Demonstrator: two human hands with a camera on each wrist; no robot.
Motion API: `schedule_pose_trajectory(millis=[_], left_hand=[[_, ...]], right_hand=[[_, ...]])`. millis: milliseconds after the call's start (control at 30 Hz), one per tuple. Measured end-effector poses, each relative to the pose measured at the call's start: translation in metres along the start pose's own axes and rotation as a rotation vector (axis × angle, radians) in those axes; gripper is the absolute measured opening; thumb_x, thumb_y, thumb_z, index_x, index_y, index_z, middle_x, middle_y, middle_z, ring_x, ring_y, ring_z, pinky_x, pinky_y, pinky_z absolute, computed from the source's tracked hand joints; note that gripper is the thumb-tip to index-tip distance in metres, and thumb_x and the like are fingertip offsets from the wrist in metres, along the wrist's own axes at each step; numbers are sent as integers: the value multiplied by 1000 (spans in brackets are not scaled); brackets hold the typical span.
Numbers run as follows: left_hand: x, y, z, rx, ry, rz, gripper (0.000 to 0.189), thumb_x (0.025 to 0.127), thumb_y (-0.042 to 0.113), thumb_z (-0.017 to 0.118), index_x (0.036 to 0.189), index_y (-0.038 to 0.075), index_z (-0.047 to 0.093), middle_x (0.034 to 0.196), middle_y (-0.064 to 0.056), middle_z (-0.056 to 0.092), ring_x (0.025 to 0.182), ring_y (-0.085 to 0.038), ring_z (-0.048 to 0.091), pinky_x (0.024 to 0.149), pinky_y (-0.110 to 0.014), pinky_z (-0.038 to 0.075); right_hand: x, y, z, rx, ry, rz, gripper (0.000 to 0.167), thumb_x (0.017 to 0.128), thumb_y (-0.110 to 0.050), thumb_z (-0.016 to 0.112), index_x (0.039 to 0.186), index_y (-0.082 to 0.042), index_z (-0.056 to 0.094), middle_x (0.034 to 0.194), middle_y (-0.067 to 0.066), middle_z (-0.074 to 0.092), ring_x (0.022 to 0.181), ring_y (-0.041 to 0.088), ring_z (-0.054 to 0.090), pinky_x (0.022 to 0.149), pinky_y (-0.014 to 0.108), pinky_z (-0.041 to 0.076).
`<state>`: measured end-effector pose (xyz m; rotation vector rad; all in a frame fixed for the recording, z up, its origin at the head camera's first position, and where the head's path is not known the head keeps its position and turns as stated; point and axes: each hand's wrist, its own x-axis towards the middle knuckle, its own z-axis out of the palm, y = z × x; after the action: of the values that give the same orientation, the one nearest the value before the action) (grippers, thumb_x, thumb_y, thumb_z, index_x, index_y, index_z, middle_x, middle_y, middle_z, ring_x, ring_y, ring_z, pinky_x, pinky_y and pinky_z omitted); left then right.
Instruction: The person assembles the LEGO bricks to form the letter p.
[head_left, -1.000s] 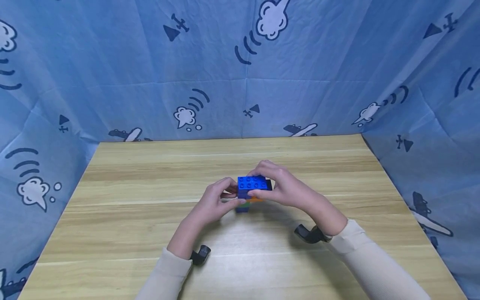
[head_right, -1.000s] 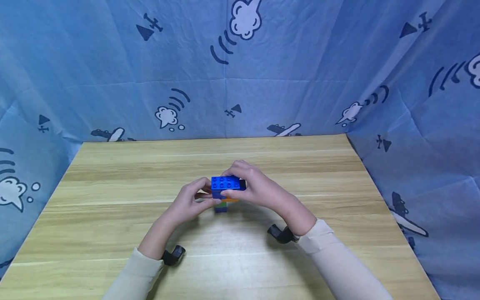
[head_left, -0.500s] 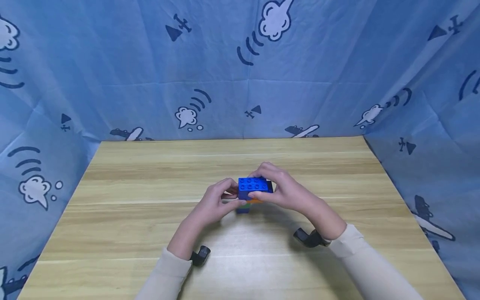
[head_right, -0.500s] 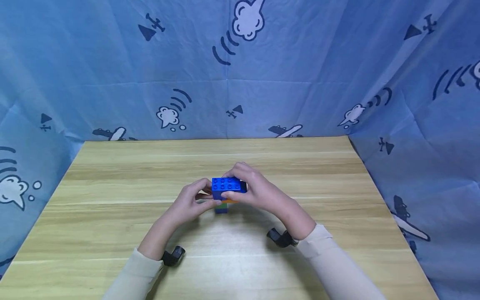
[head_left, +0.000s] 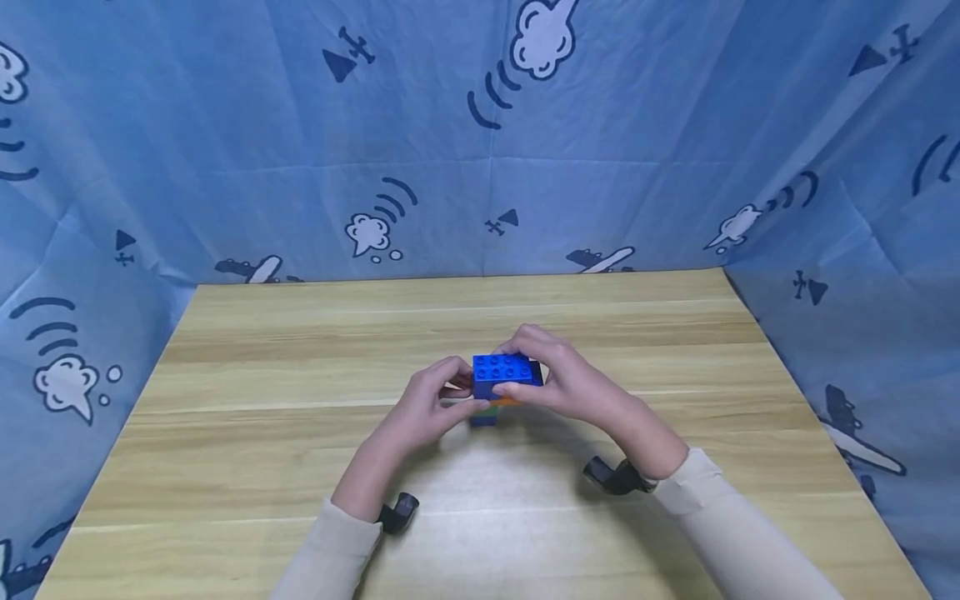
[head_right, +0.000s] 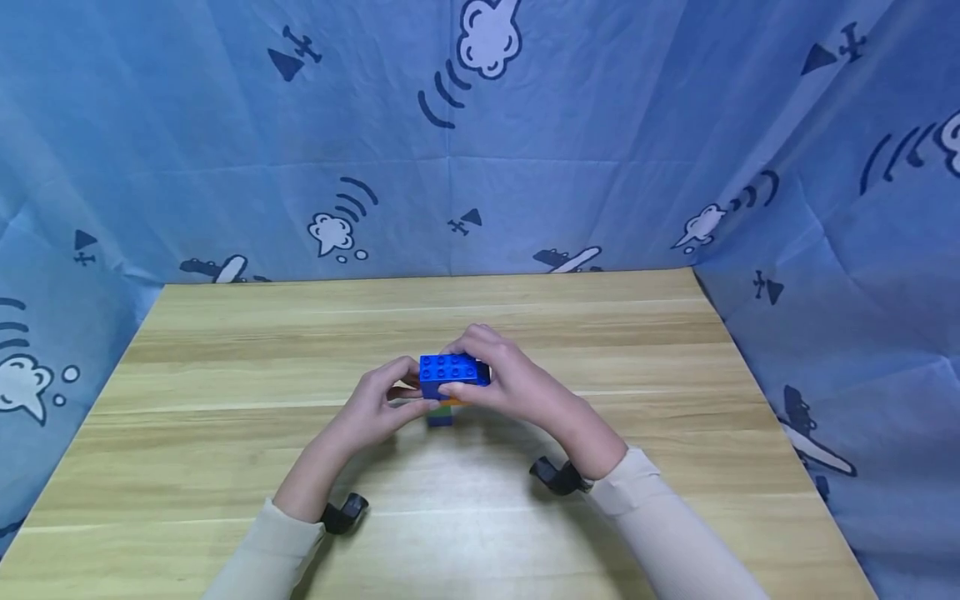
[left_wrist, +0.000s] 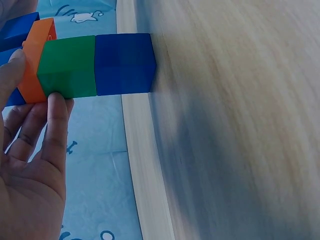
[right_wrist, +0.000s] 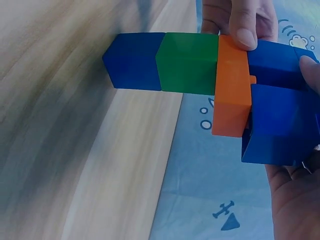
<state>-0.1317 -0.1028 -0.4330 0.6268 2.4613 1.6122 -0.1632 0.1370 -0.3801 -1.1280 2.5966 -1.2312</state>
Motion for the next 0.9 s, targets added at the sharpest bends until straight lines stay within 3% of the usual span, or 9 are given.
schedule_pose_trajectory(millis=[333,600,900], left_hand=[[0,-1,0,1,6,6,23,96,16,77,112,6,63,115,-13,71,109,-28,74,96,-31,65],[0,1,1,-1,15,-1,24,95,15,79,111,6,64,114,-13,72,108,-28,73,95,-30,65],[-1,4,1,1,3,-30,25,95,15,78,113,6,63,118,-14,72,111,-29,73,97,-31,65]], right_hand=[[-2,0,2,14,14,53,35,89,-19,85,120,-11,71,114,3,69,101,16,62,84,30,60],[-20,12,2,96,64,125,47,90,-16,84,133,-10,66,129,6,71,112,20,69,101,43,62],[-38,23,4,187,129,234,40,90,-8,82,127,-2,67,126,15,73,108,24,71,103,44,62]])
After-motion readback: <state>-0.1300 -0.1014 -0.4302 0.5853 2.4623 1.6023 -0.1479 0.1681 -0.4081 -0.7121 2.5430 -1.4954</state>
